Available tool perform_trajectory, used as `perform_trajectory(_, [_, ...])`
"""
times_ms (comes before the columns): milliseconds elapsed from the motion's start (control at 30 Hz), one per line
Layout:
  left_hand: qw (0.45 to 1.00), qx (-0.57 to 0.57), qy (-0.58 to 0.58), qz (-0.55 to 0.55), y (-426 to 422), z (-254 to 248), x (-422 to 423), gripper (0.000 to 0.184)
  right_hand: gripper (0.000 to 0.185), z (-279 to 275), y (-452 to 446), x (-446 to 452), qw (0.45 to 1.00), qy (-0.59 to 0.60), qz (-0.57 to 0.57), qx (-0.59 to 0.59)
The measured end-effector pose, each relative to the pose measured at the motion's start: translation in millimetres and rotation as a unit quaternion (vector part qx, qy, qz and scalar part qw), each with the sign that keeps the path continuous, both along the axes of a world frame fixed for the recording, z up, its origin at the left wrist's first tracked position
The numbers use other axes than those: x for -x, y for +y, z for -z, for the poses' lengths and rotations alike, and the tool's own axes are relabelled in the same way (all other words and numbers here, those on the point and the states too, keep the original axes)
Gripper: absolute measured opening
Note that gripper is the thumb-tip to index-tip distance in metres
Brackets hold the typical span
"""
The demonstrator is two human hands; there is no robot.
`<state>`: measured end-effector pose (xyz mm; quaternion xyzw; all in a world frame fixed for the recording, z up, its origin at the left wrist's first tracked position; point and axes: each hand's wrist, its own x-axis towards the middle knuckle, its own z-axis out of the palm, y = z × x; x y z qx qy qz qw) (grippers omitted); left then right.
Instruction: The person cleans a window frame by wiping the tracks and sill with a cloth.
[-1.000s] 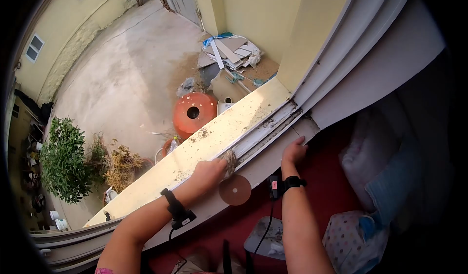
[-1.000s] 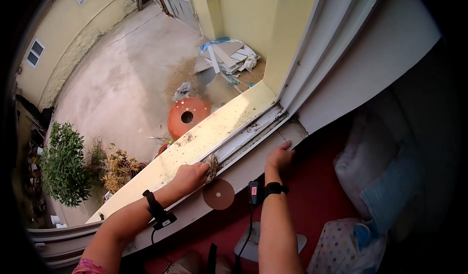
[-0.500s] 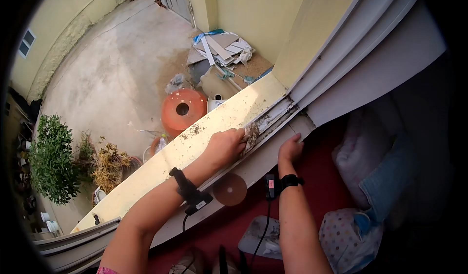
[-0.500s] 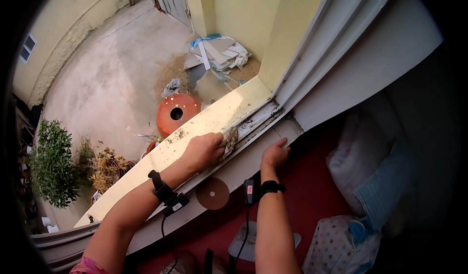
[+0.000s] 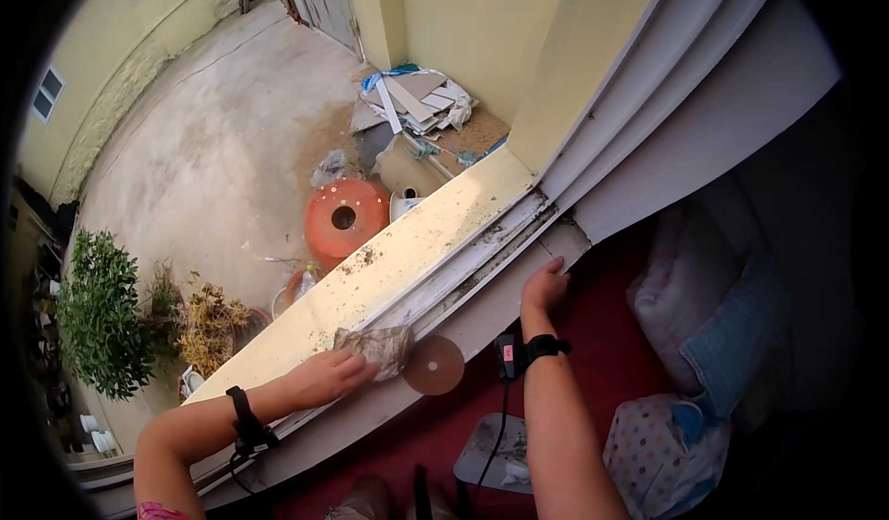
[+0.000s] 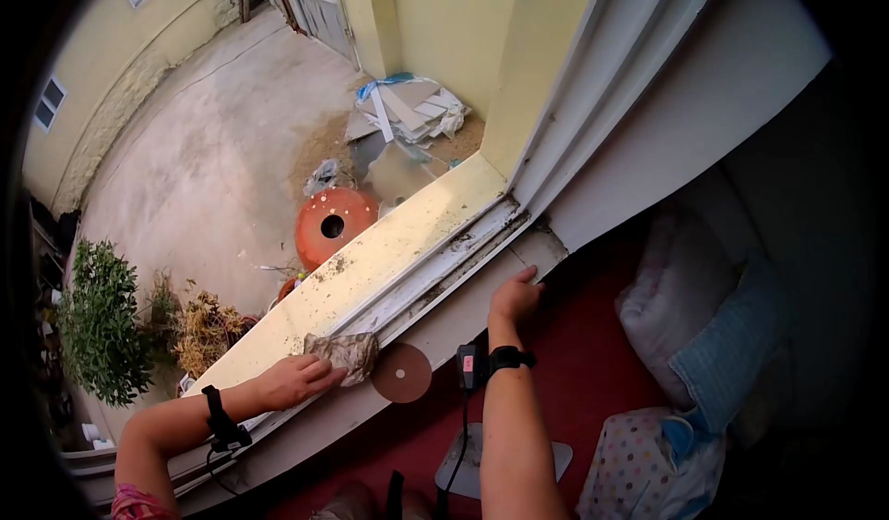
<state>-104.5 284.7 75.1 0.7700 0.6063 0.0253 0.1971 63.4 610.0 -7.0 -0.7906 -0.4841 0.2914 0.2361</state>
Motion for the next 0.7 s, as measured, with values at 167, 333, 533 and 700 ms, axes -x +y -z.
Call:
perform_trajectory(167, [0.992,-0.107,0.059,0.003,26.7,-14.8,-7.8,0.043,0.063,0.4,1.3,-0.1,1.0,0.01,0.005,0.005])
perform_trajectory(333, [0.992,-0.089,0.079,0.031,37.5,-5.1,-10.9,0.04,0.061,4.8,-0.6,-1.7,1.0,0.021,0.004,0.0])
perform_trajectory(533, [0.99,-0.128,0.054,-0.011,102.1,24.1,-24.6,0.04,0.061,-3.1,2.7,-3.0,1.0,-0.01,-0.004,0.021])
perform_trajectory(700, [0.991,-0.115,-0.032,-0.057,115.4,32.5,-23.9,0.035,0.063,2.0,1.7,-2.1,0.999,0.02,-0.006,0.024])
